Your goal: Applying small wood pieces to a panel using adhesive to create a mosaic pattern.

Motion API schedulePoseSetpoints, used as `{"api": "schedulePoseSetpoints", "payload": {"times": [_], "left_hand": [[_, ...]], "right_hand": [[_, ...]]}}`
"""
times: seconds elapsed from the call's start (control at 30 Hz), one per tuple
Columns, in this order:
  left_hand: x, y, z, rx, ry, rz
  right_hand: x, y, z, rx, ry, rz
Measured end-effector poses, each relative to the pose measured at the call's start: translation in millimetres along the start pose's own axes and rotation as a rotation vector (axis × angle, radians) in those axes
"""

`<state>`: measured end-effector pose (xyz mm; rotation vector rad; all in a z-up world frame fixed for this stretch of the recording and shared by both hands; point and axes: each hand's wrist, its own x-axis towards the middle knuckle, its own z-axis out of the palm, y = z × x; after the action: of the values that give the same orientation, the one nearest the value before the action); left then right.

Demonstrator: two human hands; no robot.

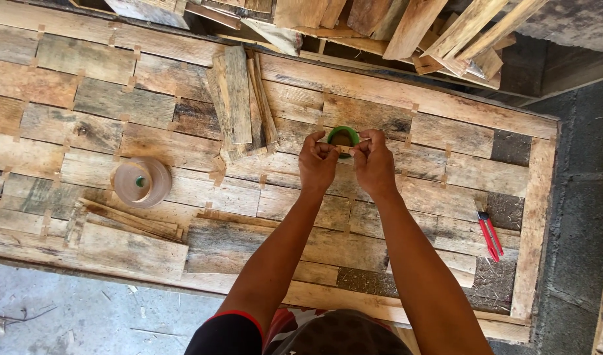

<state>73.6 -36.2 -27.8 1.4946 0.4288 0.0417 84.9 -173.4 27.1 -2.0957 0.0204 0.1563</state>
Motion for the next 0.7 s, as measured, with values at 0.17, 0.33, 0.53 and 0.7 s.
{"api": "schedulePoseSetpoints", "payload": {"times": [0.17, 0.33, 0.53, 0.7], "left_hand": [[3.0, -3.8, 10.0, 0.094, 0.117, 0.024], [-2.5, 8.3, 13.5, 0.241, 0.193, 0.066], [-0.9, -1.1, 14.3, 0.195, 0.196, 0.062], [-11.4, -6.9, -0.8, -0.063, 0.168, 0.065]], "right_hand": [[-17.9, -11.5, 4.4, -0.353, 0.113, -0.111], [-28.7, -12.7, 17.5, -0.661, 0.021, -0.143], [-30.4, 5.0, 24.2, -0.705, -0.016, -0.185], [-37.6, 12.4, 20.1, -0.703, 0.045, -0.153]]}}
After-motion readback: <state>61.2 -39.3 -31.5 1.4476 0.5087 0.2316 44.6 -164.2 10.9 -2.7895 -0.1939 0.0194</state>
